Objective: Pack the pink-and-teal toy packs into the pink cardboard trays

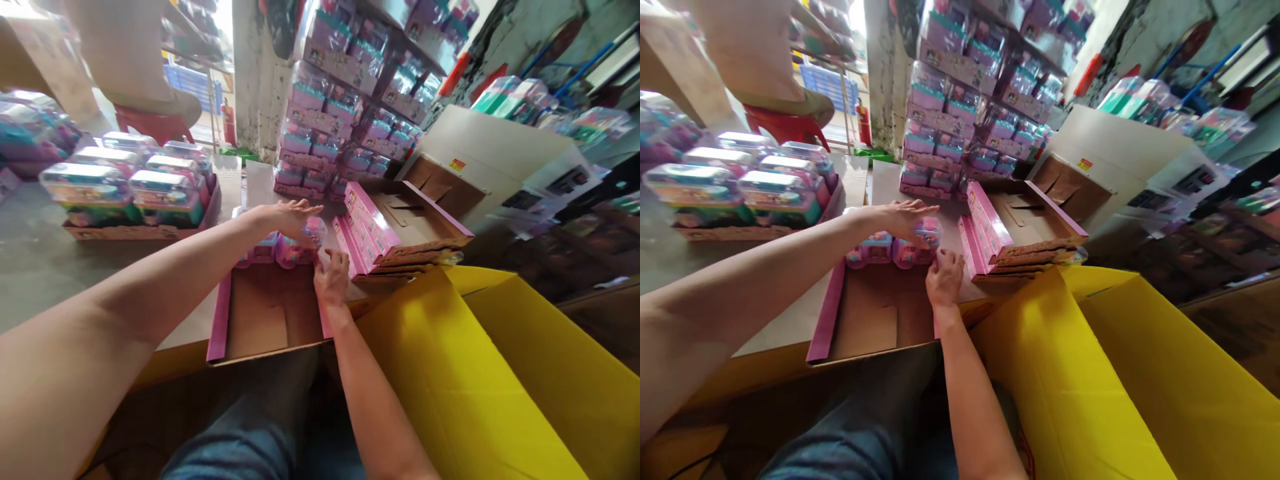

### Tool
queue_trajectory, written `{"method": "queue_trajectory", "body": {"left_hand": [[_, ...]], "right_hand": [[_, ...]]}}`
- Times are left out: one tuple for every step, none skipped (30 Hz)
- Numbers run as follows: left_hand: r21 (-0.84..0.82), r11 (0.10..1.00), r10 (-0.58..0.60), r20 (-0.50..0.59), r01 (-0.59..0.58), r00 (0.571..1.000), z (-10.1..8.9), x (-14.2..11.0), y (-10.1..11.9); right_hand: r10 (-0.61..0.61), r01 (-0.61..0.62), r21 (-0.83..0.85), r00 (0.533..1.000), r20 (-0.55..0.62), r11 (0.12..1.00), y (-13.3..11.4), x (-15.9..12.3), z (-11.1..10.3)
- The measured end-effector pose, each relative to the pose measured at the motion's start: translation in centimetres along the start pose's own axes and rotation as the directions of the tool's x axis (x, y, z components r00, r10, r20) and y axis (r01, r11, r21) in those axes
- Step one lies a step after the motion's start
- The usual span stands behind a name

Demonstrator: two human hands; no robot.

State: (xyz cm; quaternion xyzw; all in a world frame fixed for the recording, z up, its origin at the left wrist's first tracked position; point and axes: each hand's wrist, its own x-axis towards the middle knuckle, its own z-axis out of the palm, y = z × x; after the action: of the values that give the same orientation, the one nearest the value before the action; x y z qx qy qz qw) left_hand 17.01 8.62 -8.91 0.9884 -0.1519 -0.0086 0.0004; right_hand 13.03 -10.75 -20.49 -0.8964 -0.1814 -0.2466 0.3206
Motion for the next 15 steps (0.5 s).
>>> {"method": "queue_trajectory", "body": {"left_hand": [[-0.011, 1.0, -0.016, -0.007, 0.016, 1.0, -0.3, -0.5, -0.7], [-0.012, 0.999, -0.035, -0.013, 0.035, 0.999, -0.4, -1.1, -1.5], [-0.002, 0.999, -0.05, -0.011, 0.05, 0.999, -0.3, -1.8, -2.3], [0.012, 0.998, -0.06, 0.001, 0.06, 0.998, -0.2, -2.4, -3.0], [0.027, 0.997, -0.068, 0.021, 0.067, 0.997, 0.0, -2.9, -3.6], [0.039, 0.997, -0.072, 0.04, 0.071, 0.997, 0.3, -3.3, -4.0], [0.049, 0.996, -0.073, 0.056, 0.07, 0.996, 0.5, -3.6, -4.3], [0.059, 0.996, -0.073, 0.064, 0.069, 0.995, 0.7, -3.8, -4.4], [0.067, 0.996, -0.068, 0.064, 0.064, 0.996, 0.8, -3.9, -4.4], [0.074, 0.996, -0.058, 0.061, 0.054, 0.996, 0.8, -3.9, -4.3], [0.076, 0.996, -0.046, 0.058, 0.042, 0.997, 0.8, -3.8, -4.1], [0.07, 0.997, -0.035, 0.056, 0.031, 0.998, 0.7, -3.7, -3.9], [0.06, 0.998, -0.029, 0.056, 0.025, 0.998, 0.6, -3.7, -3.7], [0.05, 0.998, -0.031, 0.055, 0.028, 0.998, 0.5, -3.6, -3.6], [0.041, 0.998, -0.041, 0.054, 0.039, 0.998, 0.4, -3.6, -3.4]], "right_hand": [[-0.102, 0.103, -0.024, 0.994, 0.045, 0.994, -1.0, -0.3, -0.6], [-0.223, 0.23, -0.044, 0.967, 0.121, 0.972, -2.1, -0.6, -1.1], [-0.339, 0.358, -0.061, 0.918, 0.206, 0.932, -3.1, -0.8, -1.4], [-0.432, 0.469, -0.076, 0.856, 0.283, 0.88, -4.0, -0.9, -1.4], [-0.491, 0.549, -0.096, 0.802, 0.34, 0.83, -4.8, -0.8, -1.2], [-0.521, 0.599, -0.125, 0.766, 0.377, 0.791, -5.4, -0.6, -0.8], [-0.531, 0.626, -0.153, 0.747, 0.4, 0.765, -5.8, -0.3, -0.4], [-0.532, 0.638, -0.174, 0.739, 0.413, 0.75, -6.1, 0.1, 0.1], [-0.529, 0.639, -0.19, 0.74, 0.416, 0.745, -6.1, 0.6, 0.5], [-0.524, 0.634, -0.2, 0.747, 0.409, 0.747, -6.1, 1.1, 0.8], [-0.52, 0.624, -0.205, 0.758, 0.393, 0.754, -6.0, 1.7, 1.0], [-0.516, 0.609, -0.209, 0.773, 0.369, 0.765, -5.9, 2.2, 1.2], [-0.508, 0.591, -0.213, 0.791, 0.34, 0.778, -5.8, 2.8, 1.2], [-0.5, 0.574, -0.215, 0.807, 0.314, 0.79, -5.6, 3.3, 1.3], [-0.496, 0.565, -0.212, 0.814, 0.302, 0.798, -5.5, 3.8, 1.4]]}}
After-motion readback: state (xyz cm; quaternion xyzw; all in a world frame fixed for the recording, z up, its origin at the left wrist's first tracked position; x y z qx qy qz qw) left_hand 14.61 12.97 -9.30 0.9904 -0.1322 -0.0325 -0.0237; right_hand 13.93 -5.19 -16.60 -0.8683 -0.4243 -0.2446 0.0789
